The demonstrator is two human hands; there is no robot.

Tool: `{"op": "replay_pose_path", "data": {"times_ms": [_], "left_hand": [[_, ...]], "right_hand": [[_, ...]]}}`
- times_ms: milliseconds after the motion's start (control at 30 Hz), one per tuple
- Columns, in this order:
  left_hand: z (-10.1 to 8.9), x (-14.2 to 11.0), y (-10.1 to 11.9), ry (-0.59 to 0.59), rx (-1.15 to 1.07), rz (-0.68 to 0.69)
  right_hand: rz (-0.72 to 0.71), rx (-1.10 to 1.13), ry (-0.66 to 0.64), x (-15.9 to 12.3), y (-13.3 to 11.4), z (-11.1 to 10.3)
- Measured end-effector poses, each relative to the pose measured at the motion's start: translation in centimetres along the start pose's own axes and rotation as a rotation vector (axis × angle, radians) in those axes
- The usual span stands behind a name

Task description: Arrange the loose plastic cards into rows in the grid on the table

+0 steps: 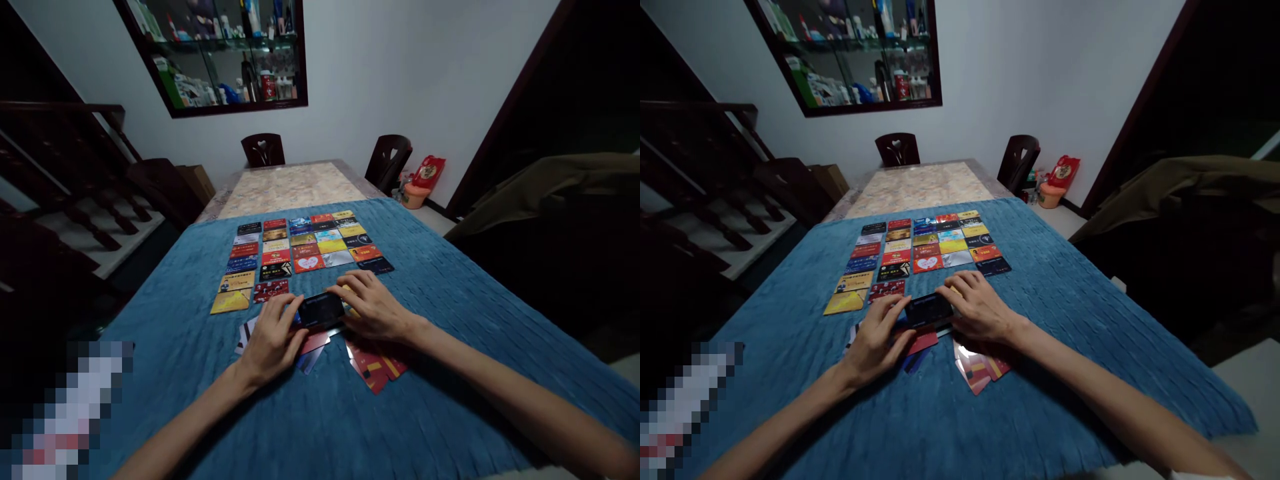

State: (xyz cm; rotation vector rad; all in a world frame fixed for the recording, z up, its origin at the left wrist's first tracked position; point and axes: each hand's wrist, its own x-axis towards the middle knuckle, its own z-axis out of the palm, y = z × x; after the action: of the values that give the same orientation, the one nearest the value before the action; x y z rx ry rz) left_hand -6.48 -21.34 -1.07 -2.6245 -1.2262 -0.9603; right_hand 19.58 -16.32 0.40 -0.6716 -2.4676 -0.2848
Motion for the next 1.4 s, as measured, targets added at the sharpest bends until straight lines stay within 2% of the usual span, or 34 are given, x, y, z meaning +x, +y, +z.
{"op": "replay_pose_path", "data": {"times_ms": [300, 633, 1067, 1233, 1400], "left_hand": [[2.2, 3.3, 1.1, -0.043, 0.083, 0.075], [4.6, 9.1, 1.9, -0.152, 0.006, 0.024], [9.3, 14.8, 1.8, -0.301, 0.032, -0.011], [10.8, 15.9, 1.4, -0.331, 0.047, -0.01], [11.5, 16.3, 1.4, -0.366, 0.072, -0.027]], "right_hand": [[-0.003, 0.073, -0.04, -2.0, 2.9, -2.1], [0.093, 0.152, -0.026, -4.2, 8.1, -3.0], [0.287, 0.21, -0.057, -7.1, 13.6, -1.2], [0.352, 0.227, -0.057, -8.0, 14.6, -0.1], [0.363, 0.215, -0.075, -8.5, 15.2, 0.7]]}}
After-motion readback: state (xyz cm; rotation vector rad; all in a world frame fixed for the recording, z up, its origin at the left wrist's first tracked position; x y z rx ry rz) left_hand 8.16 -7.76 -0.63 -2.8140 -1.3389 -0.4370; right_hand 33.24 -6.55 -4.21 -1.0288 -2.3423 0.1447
